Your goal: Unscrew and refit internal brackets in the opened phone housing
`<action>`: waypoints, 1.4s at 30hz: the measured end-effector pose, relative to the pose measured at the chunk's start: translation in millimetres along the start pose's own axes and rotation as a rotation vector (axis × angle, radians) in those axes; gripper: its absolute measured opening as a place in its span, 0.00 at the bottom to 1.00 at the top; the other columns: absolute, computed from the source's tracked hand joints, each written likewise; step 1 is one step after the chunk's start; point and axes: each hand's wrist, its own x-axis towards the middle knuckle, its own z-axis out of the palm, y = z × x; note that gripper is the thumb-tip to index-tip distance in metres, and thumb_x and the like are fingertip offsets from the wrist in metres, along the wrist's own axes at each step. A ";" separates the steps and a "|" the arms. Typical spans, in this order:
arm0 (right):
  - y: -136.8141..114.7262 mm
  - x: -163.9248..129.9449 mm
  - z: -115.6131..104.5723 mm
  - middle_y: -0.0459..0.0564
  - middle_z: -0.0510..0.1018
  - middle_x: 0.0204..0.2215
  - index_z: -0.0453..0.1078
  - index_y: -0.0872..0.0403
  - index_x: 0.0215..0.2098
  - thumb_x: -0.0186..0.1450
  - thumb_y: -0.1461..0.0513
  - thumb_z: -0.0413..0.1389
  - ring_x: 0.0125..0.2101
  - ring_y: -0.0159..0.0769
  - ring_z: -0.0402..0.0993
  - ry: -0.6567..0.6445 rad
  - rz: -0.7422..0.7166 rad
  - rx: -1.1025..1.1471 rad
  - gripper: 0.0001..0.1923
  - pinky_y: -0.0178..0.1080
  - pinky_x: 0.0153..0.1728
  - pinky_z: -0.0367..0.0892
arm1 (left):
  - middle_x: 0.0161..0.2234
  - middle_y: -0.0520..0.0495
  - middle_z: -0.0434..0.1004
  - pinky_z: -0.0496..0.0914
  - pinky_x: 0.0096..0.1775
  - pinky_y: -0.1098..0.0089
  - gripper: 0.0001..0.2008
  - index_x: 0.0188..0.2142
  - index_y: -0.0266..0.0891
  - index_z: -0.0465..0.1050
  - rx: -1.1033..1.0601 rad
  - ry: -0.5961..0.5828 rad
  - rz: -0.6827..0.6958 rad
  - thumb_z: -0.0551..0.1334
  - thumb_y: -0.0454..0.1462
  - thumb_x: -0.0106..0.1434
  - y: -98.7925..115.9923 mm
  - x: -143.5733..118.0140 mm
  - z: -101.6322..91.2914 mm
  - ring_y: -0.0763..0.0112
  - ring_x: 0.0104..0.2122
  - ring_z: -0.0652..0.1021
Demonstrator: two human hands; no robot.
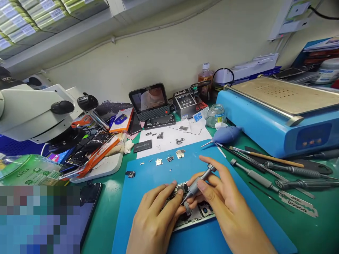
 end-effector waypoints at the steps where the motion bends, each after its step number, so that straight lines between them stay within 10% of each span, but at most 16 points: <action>1: -0.1 -0.1 -0.7 0.53 0.84 0.46 0.58 0.44 0.73 0.77 0.39 0.56 0.34 0.39 0.85 -0.001 -0.005 -0.012 0.34 0.42 0.39 0.86 | 0.64 0.46 0.84 0.84 0.56 0.63 0.17 0.66 0.45 0.77 0.002 0.007 0.000 0.59 0.40 0.84 0.3 0.5 -0.1 0.60 0.58 0.86; 42: 5.5 -2.3 -4.0 0.54 0.83 0.53 0.58 0.39 0.74 0.79 0.43 0.56 0.38 0.38 0.86 -0.017 0.015 -0.006 0.31 0.40 0.43 0.86 | 0.60 0.47 0.87 0.85 0.52 0.64 0.15 0.61 0.44 0.81 0.010 0.065 -0.016 0.57 0.40 0.85 7.3 9.6 -5.9 0.62 0.55 0.87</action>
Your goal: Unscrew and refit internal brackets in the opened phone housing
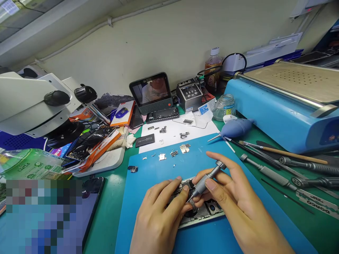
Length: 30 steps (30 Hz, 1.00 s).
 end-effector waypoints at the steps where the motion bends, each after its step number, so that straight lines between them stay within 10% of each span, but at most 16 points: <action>1: 0.0 0.2 -0.1 0.54 0.83 0.53 0.58 0.39 0.75 0.79 0.43 0.56 0.38 0.38 0.86 -0.001 -0.004 -0.003 0.31 0.40 0.43 0.86 | 0.61 0.48 0.87 0.84 0.53 0.65 0.15 0.62 0.44 0.81 0.000 -0.011 0.003 0.58 0.40 0.85 -0.7 -1.2 0.0 0.63 0.55 0.86; 30: -2.1 1.4 -1.6 0.51 0.81 0.49 0.55 0.39 0.75 0.81 0.42 0.53 0.37 0.36 0.85 -0.008 -0.006 0.005 0.29 0.38 0.42 0.85 | 0.58 0.47 0.89 0.84 0.49 0.64 0.16 0.57 0.43 0.83 -0.012 0.042 -0.032 0.56 0.41 0.85 6.9 5.1 -0.5 0.63 0.51 0.87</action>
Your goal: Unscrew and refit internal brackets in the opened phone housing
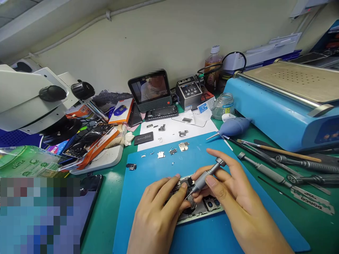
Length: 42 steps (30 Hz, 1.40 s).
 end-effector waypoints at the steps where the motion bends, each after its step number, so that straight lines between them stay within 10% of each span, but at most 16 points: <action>1: -0.5 -0.2 0.2 0.51 0.81 0.48 0.55 0.39 0.75 0.80 0.42 0.53 0.37 0.36 0.86 0.003 0.000 -0.006 0.29 0.38 0.43 0.85 | 0.57 0.47 0.89 0.85 0.49 0.64 0.17 0.57 0.43 0.84 0.002 0.002 -0.004 0.56 0.41 0.85 -0.1 0.8 -1.1 0.63 0.51 0.88; 31: -4.9 -2.7 -1.1 0.51 0.83 0.49 0.58 0.40 0.74 0.78 0.46 0.59 0.36 0.37 0.85 0.064 0.002 0.133 0.31 0.41 0.42 0.85 | 0.57 0.44 0.88 0.83 0.50 0.60 0.15 0.59 0.43 0.81 -0.010 -0.041 -0.021 0.55 0.40 0.85 -0.6 -2.3 -1.2 0.60 0.53 0.86; 37: -28.7 -8.6 -6.4 0.45 0.82 0.40 0.56 0.39 0.73 0.78 0.51 0.62 0.24 0.34 0.79 0.270 -0.186 0.152 0.30 0.37 0.22 0.78 | 0.58 0.39 0.82 0.80 0.56 0.46 0.13 0.61 0.43 0.76 0.008 -0.130 -0.044 0.59 0.34 0.83 -0.8 -9.3 4.4 0.51 0.56 0.82; 42: -33.5 -21.7 -7.9 0.42 0.81 0.39 0.60 0.39 0.63 0.79 0.58 0.61 0.27 0.33 0.78 0.375 -0.422 -0.168 0.19 0.39 0.26 0.79 | 0.61 0.37 0.75 0.78 0.54 0.46 0.14 0.63 0.43 0.73 -0.058 -0.175 -0.149 0.57 0.32 0.83 9.7 -10.7 3.2 0.48 0.59 0.75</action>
